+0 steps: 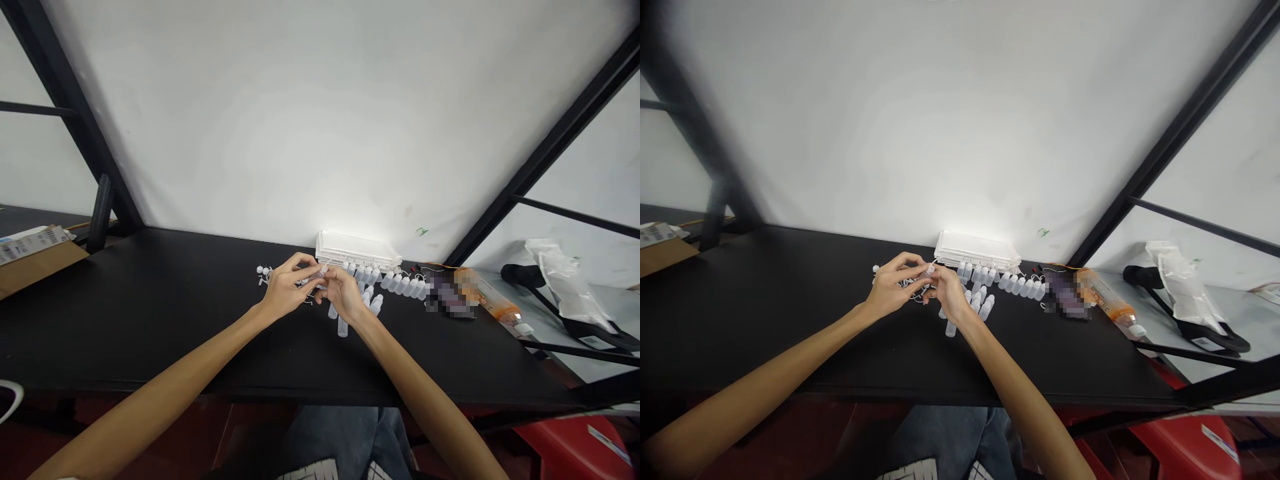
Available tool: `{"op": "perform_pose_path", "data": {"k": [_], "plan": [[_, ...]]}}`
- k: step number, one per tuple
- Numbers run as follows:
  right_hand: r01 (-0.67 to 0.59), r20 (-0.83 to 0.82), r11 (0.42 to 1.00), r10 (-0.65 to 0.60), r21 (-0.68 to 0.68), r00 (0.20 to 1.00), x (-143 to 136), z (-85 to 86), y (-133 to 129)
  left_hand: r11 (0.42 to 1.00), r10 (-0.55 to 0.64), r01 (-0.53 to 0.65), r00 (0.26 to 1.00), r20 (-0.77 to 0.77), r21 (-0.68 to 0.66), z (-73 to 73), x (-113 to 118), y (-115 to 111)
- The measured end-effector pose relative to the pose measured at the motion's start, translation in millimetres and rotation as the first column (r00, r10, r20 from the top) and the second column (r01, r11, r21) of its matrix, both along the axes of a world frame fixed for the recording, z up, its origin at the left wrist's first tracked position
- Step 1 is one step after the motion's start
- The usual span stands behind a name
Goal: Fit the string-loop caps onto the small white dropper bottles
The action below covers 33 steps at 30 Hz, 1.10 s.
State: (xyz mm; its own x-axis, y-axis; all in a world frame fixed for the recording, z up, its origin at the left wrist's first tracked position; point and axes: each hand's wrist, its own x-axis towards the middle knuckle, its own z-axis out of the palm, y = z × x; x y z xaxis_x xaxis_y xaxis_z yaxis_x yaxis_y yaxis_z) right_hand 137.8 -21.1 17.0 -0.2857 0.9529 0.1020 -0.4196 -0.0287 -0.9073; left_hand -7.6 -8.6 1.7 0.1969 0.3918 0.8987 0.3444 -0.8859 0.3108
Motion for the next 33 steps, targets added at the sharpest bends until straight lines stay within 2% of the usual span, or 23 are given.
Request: {"op": "perform_pose_path", "data": {"k": [9, 18, 23, 33], "plan": [[0.021, 0.034, 0.999, -0.022, 0.03, 0.999, -3.0, 0.8, -0.9, 0.994, 0.021, -0.025, 0.999, 0.038, 0.105, -3.4, 2.6, 0.4], [0.059, 0.041, 0.996, -0.062, 0.06, 0.997, -6.4, -1.1, -0.5, 0.996, 0.028, -0.031, 0.999, 0.04, 0.082, -6.1, 2.3, 3.1], [0.022, 0.091, 0.996, -0.03, 0.088, 0.995, -5.5, 2.0, -2.0, 0.998, 0.003, -0.007, 0.998, 0.067, 0.067, -3.0, 2.6, 1.6], [0.013, 0.175, 0.99, -0.037, 0.137, 0.984, -4.1, 2.2, -2.5, 0.997, 0.038, -0.042, 0.997, 0.073, 0.06, -1.7, 3.0, -0.6]]}}
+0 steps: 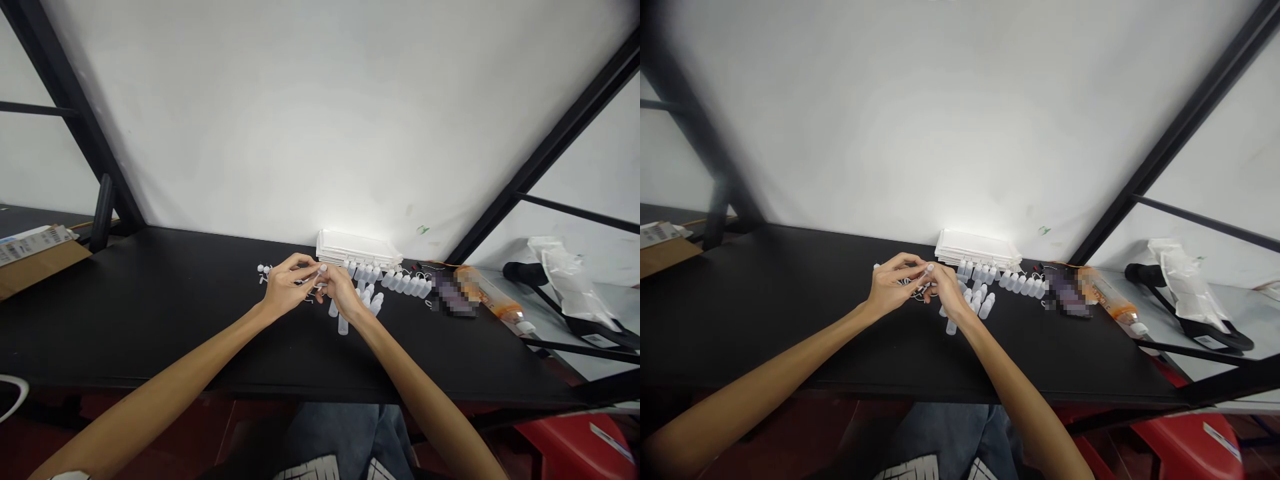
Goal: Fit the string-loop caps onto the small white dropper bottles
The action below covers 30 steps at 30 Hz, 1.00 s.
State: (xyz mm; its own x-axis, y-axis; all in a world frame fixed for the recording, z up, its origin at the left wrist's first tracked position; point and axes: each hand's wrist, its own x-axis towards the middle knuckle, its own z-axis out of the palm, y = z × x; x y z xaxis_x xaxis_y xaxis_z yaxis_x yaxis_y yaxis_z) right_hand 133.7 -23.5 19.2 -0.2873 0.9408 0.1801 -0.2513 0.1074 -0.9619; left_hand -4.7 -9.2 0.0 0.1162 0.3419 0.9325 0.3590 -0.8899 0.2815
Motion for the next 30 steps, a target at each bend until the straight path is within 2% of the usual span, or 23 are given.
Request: {"op": "perform_pose_path", "data": {"k": [10, 18, 30], "plan": [[-0.026, -0.022, 1.0, 0.026, -0.009, 0.999, 1, -1.3, 2, 1.0, -0.013, 0.013, 0.999, 0.032, 0.009, -1.7, 1, 1], [-0.073, -0.029, 0.997, 0.074, 0.002, 0.997, 6, 2.0, 4, 0.995, -0.003, 0.0, 1.0, -0.031, -0.096, 6.0, -4, -2], [-0.102, -0.074, 0.99, 0.095, -0.096, 0.993, 7, 7.1, 2, 0.995, -0.016, 0.011, 0.999, -0.05, -0.1, 5.7, -5, -2]]}}
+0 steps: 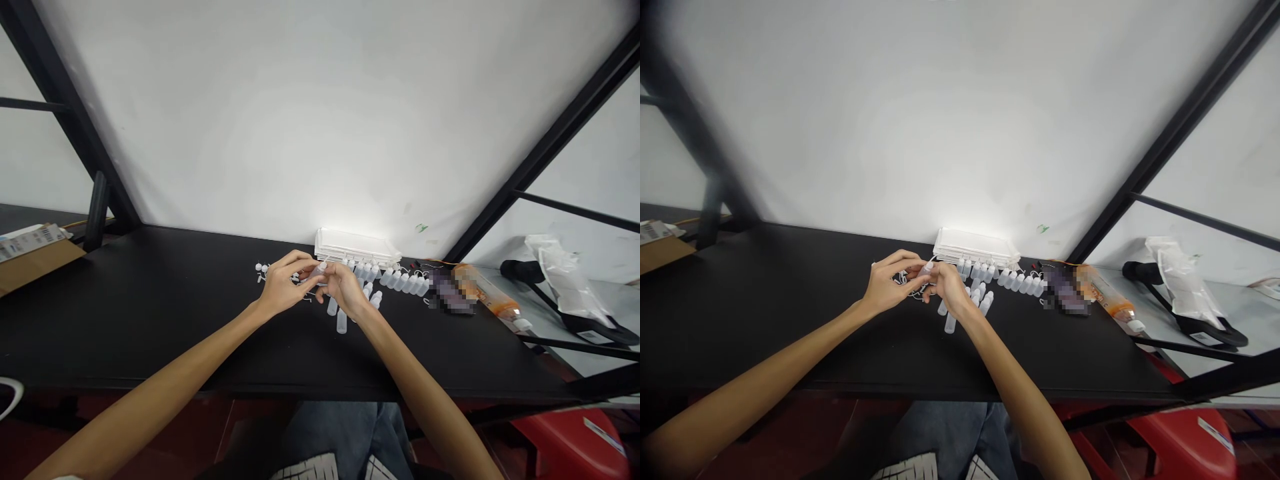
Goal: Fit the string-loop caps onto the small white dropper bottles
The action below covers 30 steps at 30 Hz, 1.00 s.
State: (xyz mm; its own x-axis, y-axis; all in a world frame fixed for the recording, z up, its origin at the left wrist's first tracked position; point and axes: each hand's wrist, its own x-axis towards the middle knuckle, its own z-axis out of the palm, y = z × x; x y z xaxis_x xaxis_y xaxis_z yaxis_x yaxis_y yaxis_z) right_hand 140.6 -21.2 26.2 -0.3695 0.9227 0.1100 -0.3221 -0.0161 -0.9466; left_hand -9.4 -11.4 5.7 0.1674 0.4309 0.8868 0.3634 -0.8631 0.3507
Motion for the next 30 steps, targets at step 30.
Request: {"op": "perform_pose_path", "data": {"k": [30], "plan": [[-0.013, -0.012, 1.0, 0.013, 0.012, 1.0, 3, 2.9, -1, 0.935, -0.1, 0.15, 0.981, 0.167, -0.321, 7.8, -6, 5]]}}
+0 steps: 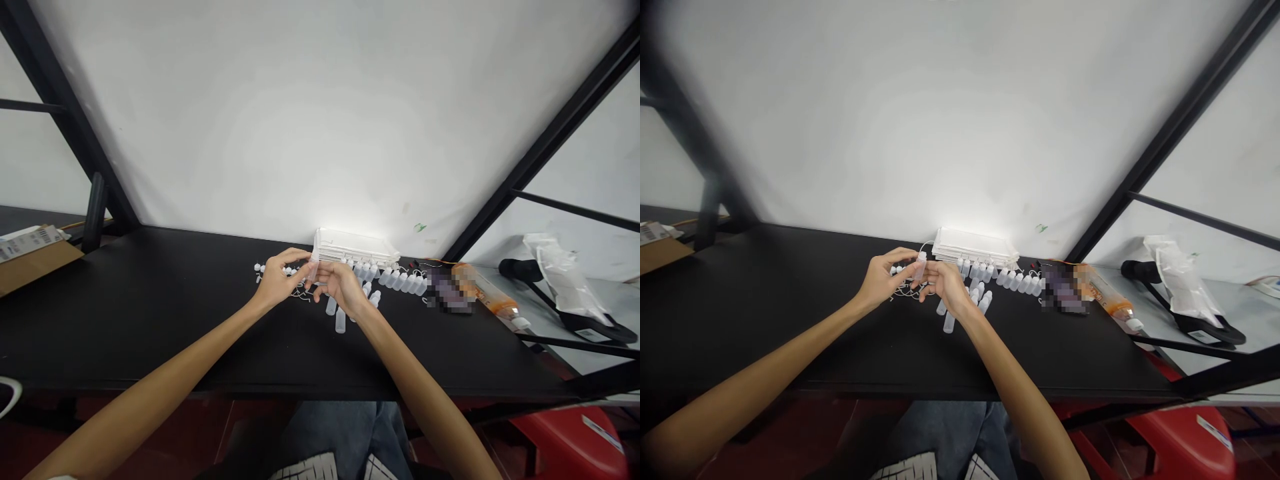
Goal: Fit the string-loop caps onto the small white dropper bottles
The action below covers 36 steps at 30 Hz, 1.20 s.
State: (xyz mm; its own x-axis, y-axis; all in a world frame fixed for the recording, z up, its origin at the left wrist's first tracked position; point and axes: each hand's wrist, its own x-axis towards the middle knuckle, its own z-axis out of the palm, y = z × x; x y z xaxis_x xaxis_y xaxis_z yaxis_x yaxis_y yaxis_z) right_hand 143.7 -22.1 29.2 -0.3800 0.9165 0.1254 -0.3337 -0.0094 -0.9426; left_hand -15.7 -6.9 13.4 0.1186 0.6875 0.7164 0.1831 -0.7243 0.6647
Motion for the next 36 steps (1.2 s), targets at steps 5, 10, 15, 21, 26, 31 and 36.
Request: {"op": "perform_pose_path", "data": {"k": [5, 10, 15, 21, 26, 31, 36], "plan": [[0.043, 0.195, 0.997, -0.056, 0.068, 0.979, -2, 1.0, -4, 0.978, -0.08, 0.107, 0.985, 0.151, -0.181, 1.4, -1, 3], [0.251, 0.424, 0.861, -0.448, 0.443, 0.787, 3, -1.5, -3, 0.962, -0.082, 0.135, 0.972, 0.219, -0.239, 3.5, 0, 2], [0.421, 0.313, 0.767, -0.601, 0.484, 0.735, 13, -1.5, 3, 0.957, -0.066, 0.092, 0.993, 0.103, -0.276, 6.0, 0, -1], [0.253, 0.345, 0.857, -0.427, 0.449, 0.836, 16, 3.3, 2, 0.981, -0.071, 0.057, 0.995, -0.069, -0.184, 2.7, -2, 0], [0.137, 0.371, 0.891, -0.314, 0.434, 0.874, 14, 5.2, 0, 0.953, -0.122, 0.11, 0.992, -0.023, -0.281, 1.6, -3, 0], [0.126, 0.372, 0.897, -0.3, 0.424, 0.878, 16, 4.0, 1, 0.95, -0.114, 0.094, 0.992, -0.054, -0.297, 4.9, -2, -2], [0.101, 0.368, 0.911, -0.261, 0.401, 0.892, 18, 3.9, 2, 0.942, -0.158, 0.136, 0.986, -0.048, -0.308, 6.9, -3, -4]]}}
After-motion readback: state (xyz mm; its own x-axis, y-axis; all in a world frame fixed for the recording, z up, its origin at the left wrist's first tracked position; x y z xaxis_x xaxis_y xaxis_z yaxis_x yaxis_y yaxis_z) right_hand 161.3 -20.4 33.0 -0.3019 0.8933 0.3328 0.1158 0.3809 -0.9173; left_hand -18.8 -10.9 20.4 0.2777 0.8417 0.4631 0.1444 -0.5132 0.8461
